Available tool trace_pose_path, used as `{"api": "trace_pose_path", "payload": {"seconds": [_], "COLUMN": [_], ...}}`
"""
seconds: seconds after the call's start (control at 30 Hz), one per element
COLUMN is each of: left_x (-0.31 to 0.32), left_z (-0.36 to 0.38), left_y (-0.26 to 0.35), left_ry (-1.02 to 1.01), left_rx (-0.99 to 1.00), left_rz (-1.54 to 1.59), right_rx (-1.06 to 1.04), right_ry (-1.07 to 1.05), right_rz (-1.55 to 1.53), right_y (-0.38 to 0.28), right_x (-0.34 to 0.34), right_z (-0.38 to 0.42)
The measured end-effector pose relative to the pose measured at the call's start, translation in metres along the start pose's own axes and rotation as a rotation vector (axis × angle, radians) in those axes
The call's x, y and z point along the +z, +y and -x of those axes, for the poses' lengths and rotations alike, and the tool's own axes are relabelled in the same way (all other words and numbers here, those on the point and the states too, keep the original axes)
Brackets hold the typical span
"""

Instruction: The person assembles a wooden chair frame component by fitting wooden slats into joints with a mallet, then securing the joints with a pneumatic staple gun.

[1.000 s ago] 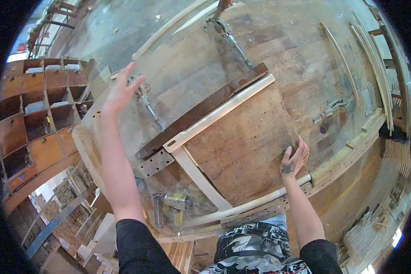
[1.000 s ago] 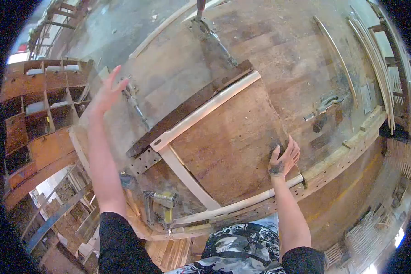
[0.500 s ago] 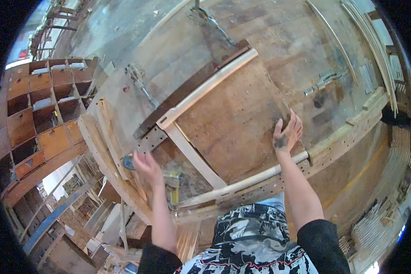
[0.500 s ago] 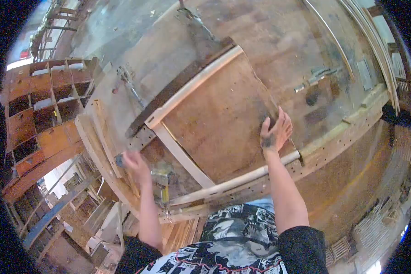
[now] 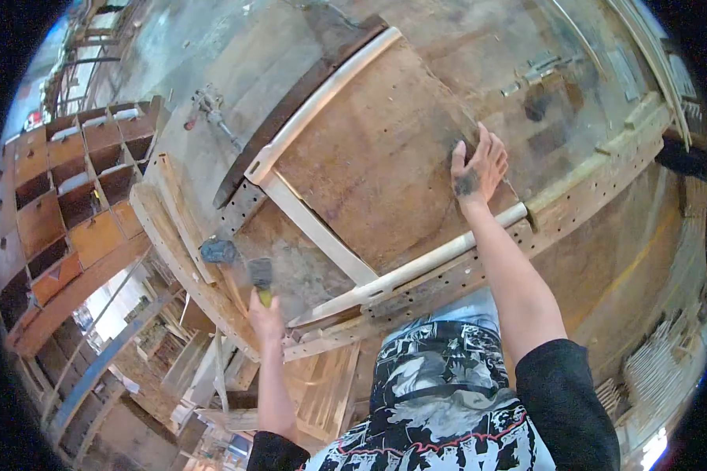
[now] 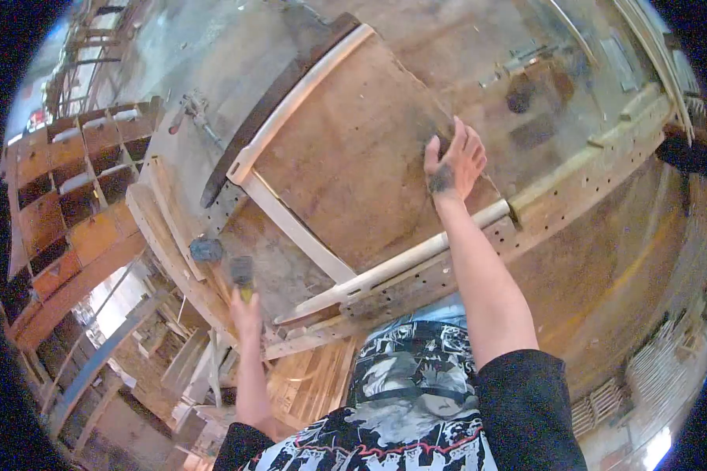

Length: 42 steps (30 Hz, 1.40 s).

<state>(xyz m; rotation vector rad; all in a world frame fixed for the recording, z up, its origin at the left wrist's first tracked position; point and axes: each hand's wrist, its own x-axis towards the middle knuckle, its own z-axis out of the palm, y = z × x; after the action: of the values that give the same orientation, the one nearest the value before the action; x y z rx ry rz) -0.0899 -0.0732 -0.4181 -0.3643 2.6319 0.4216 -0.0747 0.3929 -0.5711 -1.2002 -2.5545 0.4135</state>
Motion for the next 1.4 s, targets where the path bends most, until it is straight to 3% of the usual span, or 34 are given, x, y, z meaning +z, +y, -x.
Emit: {"api": "trace_pose_path", "payload": {"seconds": [0.03,0.17,0.27,0.37,1.4], "left_x": [-0.002,-0.044,-0.019,0.008,0.013], "left_z": [-0.007,0.01,0.016,0.029,0.022], "left_y": [-0.019,0.055,0.073,0.1,0.098], "left_ry": [0.035,-0.379,-0.663,-0.798,-0.876], "left_rx": [-0.017,-0.335,-0.266,-0.289,-0.305], "left_rz": [-0.02,0.278,0.249,0.187,0.183], "right_rx": [0.005,0.024,0.022,0.025,0.036], "right_ry": [0.003,0.009,0.023,0.03,0.01], "right_rz": [-0.007,-0.035,-0.061,-0.082,-0.075], "right_y": [0.0,0.0,0.006,0.005,0.007], "right_x": [0.0,0.0,0.003,0.002,0.005], "right_z": [-0.001,-0.001,0.0,-0.001,-0.002]}}
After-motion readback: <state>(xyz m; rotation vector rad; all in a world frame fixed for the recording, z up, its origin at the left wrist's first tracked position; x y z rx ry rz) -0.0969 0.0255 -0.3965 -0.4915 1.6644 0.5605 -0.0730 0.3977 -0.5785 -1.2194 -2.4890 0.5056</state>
